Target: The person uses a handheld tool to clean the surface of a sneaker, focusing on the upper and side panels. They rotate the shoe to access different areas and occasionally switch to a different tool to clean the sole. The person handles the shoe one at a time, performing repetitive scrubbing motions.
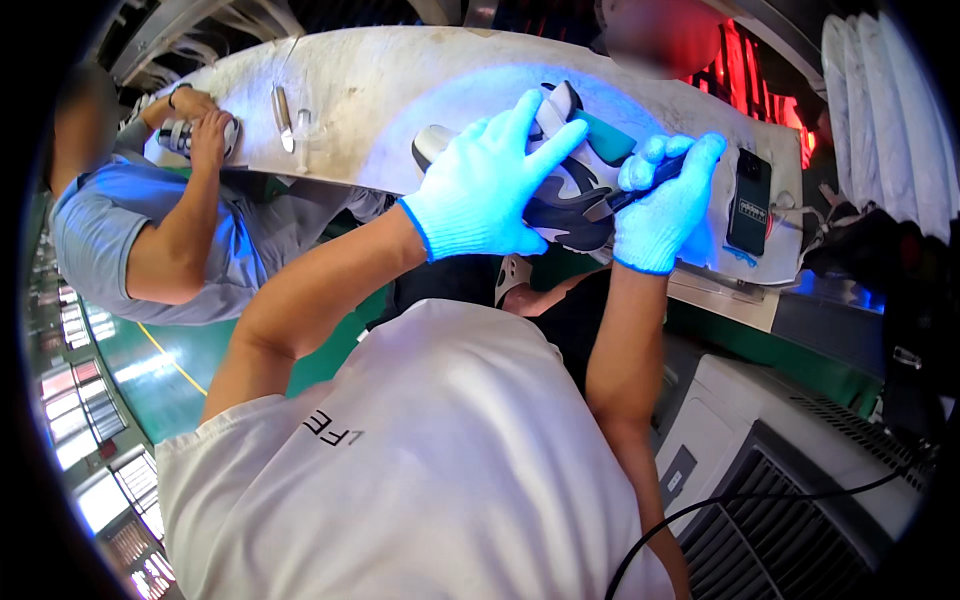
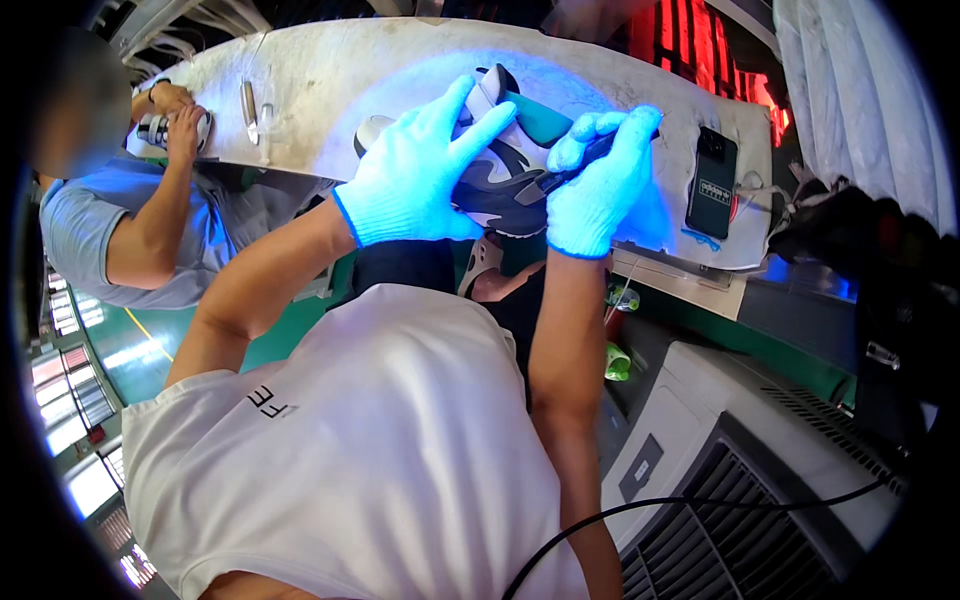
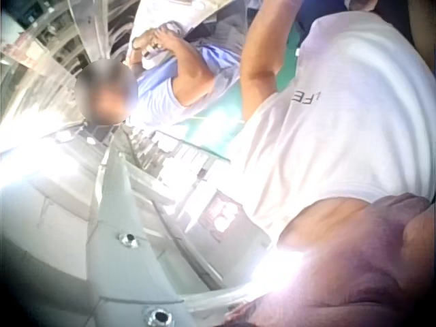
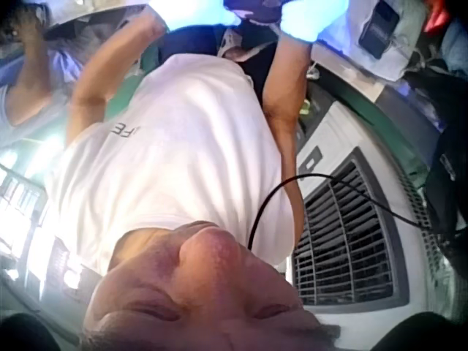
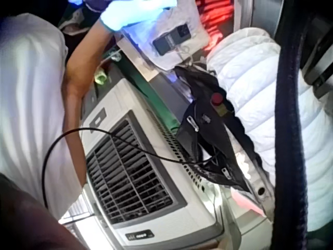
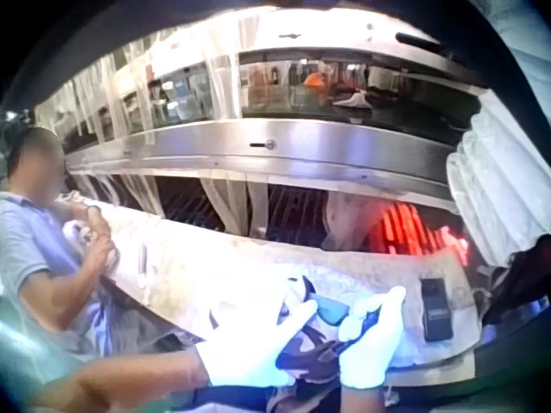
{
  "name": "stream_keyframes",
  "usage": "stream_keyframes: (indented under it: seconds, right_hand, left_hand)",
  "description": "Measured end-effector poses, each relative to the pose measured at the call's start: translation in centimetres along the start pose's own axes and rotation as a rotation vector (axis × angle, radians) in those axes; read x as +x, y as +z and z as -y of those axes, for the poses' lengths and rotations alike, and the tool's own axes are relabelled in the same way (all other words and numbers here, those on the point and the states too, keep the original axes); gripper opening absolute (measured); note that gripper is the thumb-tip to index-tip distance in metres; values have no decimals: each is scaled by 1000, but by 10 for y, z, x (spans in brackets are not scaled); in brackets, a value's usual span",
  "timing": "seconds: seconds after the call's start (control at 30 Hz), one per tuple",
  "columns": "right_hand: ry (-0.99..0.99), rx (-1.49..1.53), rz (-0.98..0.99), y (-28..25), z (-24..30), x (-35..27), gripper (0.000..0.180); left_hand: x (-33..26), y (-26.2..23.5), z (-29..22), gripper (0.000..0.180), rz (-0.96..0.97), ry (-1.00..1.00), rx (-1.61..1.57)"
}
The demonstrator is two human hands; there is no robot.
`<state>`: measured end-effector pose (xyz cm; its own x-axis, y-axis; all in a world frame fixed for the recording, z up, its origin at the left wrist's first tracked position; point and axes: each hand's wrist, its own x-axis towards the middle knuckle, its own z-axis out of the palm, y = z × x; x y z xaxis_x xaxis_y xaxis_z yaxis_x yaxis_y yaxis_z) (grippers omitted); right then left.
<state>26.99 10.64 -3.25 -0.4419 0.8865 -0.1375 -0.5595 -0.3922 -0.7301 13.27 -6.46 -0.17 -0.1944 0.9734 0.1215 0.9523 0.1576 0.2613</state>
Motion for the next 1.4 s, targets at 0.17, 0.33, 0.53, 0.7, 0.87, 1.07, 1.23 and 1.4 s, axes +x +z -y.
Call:
stream_keyframes:
  seconds: [0.17, 0.33, 0.53, 0.7, 0.87, 1.07, 1.23, 1.4]
  right_hand:
    - [51, 329, 347, -27, -11, 3, 65]
    - [101, 330, 291, -23, -13, 7, 64]
    - [39, 238, 291, -4, -19, -4, 61]
    - [5, 93, 284, 19, -21, -7, 60]
    - [98, -66, 393, 63, -14, -7, 54]
    - [22, 100, 233, -16, 10, 15, 57]
    - [26, 223, 483, -18, -11, 6, 58]
    - [49, 408, 639, -25, -18, 10, 61]
  left_hand:
    - [6, 7, -3, 126, -21, -8, 36]
    - [7, 11, 1, 120, 2, -4, 80]
    - [8, 11, -4, 123, -6, -15, 105]
    - [8, 7, -5, 117, 40, -46, 2]
    - [1, 10, -5, 107, -17, -54, -38]
    - [-6, 15, -10, 123, -48, -30, 6]
    - [-5, 19, -16, 131, -139, -46, 10]
    - [-11, 26, -14, 129, -194, -76, -50]
